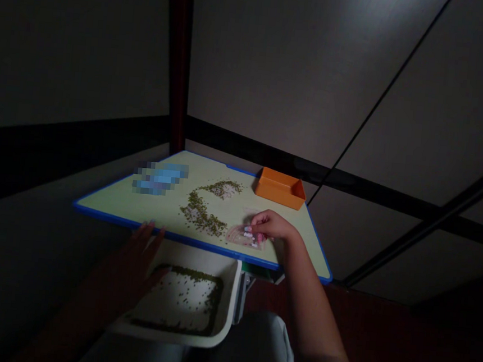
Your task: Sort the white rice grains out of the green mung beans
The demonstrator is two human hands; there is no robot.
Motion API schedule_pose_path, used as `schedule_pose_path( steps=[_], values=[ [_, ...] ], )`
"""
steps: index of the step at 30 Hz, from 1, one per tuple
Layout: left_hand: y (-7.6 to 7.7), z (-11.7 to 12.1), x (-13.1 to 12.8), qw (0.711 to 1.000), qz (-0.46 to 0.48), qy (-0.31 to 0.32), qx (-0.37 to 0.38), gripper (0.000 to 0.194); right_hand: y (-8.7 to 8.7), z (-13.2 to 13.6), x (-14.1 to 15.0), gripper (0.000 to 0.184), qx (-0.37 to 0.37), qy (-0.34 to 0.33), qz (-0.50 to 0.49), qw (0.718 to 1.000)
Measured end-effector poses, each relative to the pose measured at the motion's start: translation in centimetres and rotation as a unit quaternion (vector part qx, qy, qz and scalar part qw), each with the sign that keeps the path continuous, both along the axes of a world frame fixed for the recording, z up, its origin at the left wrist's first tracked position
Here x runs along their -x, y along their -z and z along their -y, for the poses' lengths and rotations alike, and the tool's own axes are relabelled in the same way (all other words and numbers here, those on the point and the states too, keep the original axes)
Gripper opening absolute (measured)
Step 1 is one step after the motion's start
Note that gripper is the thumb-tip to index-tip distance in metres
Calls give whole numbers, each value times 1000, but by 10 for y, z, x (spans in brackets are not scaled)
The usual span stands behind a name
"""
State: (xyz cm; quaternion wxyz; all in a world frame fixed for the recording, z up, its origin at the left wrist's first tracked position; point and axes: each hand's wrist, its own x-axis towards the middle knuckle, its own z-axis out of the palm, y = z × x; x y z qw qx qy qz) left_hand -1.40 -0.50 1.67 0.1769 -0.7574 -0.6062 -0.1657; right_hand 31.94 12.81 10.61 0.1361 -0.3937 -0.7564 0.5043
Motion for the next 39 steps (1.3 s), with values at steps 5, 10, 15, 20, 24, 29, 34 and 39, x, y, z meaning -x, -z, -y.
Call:
schedule_pose_path(
  steps=[5, 10, 15, 20, 24, 29, 34, 39],
  values=[
    [-3, 2, -2, 1000, -3, 0, -2, 69, 1, 0, 0, 35, 6, -8, 7, 1000],
    [-1, 1, -1, 1000, -5, 0, 1, 70, 2, -1, 0, 33, 8, -18, 1, 1000],
    [3, 0, 1, 1000, -6, 3, -12, 71, 1, 0, 0, 34, 9, -27, 6, 1000],
    [6, -1, 2, 1000, -12, 6, -9, 72, 0, 1, 2, 35, 13, -28, 9, 999],
    [5, -1, 1, 1000, -4, -2, 0, 71, -1, 3, 4, 34, 21, -30, 11, 999],
    [7, -3, 3, 1000, -9, 3, -8, 71, -1, 3, 4, 34, 23, -36, 17, 999],
    [5, -2, 2, 999, -29, 10, -23, 71, -2, 3, 4, 34, 25, -42, 15, 999],
    [0, 0, 0, 999, -30, 1, -20, 70, -1, 3, 3, 35, 14, -21, 1, 1000]
  ],
)
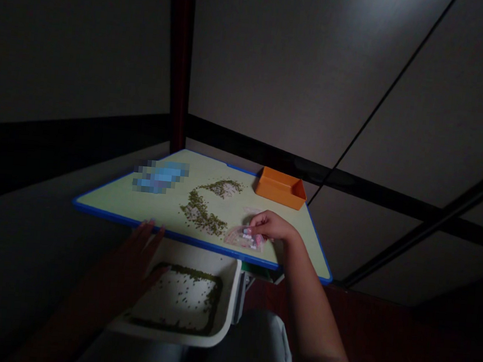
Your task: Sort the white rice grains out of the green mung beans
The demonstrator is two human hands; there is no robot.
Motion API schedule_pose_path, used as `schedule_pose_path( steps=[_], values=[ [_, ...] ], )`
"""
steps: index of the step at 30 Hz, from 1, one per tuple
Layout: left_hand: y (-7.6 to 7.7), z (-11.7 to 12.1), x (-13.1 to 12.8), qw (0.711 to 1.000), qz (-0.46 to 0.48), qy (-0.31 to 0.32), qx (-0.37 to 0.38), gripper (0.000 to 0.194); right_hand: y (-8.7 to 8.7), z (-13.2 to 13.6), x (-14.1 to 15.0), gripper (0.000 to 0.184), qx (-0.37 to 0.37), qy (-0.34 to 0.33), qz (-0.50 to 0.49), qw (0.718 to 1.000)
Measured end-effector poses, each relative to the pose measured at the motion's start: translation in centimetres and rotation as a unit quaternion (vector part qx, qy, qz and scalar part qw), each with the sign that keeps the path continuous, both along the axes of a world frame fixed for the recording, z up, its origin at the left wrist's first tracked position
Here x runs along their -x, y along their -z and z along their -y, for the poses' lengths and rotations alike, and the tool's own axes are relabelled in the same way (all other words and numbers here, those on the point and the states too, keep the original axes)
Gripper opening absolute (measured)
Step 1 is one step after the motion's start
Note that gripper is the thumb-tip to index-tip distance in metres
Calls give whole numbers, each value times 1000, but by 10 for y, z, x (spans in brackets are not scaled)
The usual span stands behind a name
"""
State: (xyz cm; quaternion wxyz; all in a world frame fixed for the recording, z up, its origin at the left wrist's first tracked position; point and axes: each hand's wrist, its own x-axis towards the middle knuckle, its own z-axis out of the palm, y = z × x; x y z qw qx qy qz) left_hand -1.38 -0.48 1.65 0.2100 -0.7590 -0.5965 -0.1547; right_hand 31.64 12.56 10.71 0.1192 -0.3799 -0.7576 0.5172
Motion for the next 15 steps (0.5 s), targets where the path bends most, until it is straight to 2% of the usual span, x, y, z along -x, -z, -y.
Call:
schedule_pose_path(
  steps=[10, 15],
  values=[
    [5, -1, 3, 1000, -1, 15, -19, 71, 3, -2, 0, 35, -3, 11, -5, 1000],
    [12, -3, 6, 1000, -1, 16, -27, 72, 4, -3, -1, 32, -34, 59, -52, 996]
  ],
)
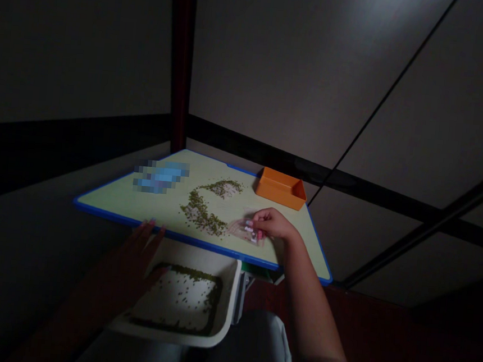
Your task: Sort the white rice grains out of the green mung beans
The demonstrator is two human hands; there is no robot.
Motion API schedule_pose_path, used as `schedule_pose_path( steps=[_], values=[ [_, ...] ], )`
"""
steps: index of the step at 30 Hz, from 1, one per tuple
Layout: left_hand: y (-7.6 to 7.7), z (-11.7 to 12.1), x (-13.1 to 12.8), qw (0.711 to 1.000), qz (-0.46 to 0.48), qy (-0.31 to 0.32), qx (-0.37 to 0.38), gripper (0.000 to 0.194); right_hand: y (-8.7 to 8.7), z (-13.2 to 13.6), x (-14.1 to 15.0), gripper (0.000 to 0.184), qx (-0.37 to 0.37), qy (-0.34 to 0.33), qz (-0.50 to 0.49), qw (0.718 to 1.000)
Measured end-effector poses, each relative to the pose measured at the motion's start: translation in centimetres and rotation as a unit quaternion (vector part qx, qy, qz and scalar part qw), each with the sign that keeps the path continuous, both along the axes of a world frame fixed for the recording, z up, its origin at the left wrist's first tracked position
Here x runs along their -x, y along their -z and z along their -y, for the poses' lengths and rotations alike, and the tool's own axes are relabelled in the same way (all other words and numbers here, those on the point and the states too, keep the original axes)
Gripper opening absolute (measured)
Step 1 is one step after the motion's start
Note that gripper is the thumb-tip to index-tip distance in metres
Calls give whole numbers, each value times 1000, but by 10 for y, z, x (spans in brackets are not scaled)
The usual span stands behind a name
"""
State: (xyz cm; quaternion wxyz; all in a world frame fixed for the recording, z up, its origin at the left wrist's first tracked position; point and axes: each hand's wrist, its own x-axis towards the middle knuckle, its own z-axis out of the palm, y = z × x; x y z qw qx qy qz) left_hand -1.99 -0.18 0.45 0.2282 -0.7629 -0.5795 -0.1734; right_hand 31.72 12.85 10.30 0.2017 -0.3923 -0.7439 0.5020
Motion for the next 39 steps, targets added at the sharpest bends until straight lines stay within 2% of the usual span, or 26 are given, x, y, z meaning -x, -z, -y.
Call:
schedule_pose_path(
  steps=[5, 10, 25, 39],
  values=[
    [-1, 0, -1, 1000, 1, -5, 14, 71, -5, 2, -1, 30, -19, 8, 15, 1000],
    [-2, 0, -2, 1000, -1, 3, 0, 71, -5, 3, 1, 30, -1, -12, 37, 999],
    [-12, 3, -8, 999, 28, -18, 43, 70, -4, 2, -2, 35, 8, -28, 30, 999],
    [-11, 3, -6, 999, 18, -15, 38, 70, -4, 2, -3, 38, 22, -66, 47, 996]
  ],
)
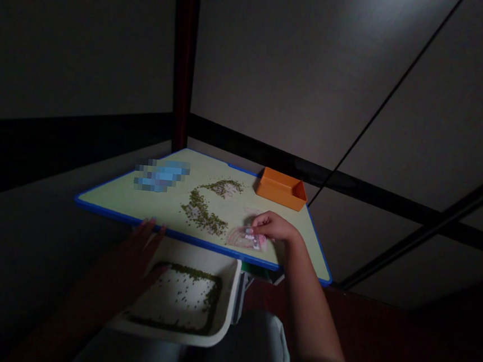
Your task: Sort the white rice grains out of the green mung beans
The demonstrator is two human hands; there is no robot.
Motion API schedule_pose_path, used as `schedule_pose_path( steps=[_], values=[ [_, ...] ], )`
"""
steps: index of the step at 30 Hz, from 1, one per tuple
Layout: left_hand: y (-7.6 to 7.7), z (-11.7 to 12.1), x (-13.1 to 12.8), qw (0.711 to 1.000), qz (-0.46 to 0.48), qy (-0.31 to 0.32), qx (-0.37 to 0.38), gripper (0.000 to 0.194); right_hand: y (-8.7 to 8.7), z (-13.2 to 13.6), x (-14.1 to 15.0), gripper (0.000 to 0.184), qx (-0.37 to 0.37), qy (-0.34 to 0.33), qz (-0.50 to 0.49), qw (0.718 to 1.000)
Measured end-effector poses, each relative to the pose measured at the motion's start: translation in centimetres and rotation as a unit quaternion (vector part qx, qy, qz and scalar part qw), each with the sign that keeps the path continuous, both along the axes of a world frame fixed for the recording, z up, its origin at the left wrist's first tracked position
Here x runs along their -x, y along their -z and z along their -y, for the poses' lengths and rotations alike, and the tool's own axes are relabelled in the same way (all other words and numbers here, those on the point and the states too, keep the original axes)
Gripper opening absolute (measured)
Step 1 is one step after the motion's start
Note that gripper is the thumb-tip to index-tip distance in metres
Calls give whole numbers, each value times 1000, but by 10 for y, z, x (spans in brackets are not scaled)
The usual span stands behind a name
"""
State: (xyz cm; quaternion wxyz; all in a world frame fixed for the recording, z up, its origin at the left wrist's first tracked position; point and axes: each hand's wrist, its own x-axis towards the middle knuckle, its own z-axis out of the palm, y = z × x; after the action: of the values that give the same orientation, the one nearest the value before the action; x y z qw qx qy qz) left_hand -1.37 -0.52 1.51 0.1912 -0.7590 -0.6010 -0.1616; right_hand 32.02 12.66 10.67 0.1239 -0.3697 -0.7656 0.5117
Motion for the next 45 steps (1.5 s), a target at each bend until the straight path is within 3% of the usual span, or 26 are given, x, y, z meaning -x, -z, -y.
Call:
schedule_pose_path(
  steps=[40, 45],
  values=[
    [0, 1, -1, 1000, 7, -9, 10, 71, 5, 0, 8, 42, 8, -1, -1, 1000],
    [-2, 2, -1, 1000, 4, -10, 15, 71, 6, 0, 11, 39, -8, 23, 7, 1000]
  ],
)
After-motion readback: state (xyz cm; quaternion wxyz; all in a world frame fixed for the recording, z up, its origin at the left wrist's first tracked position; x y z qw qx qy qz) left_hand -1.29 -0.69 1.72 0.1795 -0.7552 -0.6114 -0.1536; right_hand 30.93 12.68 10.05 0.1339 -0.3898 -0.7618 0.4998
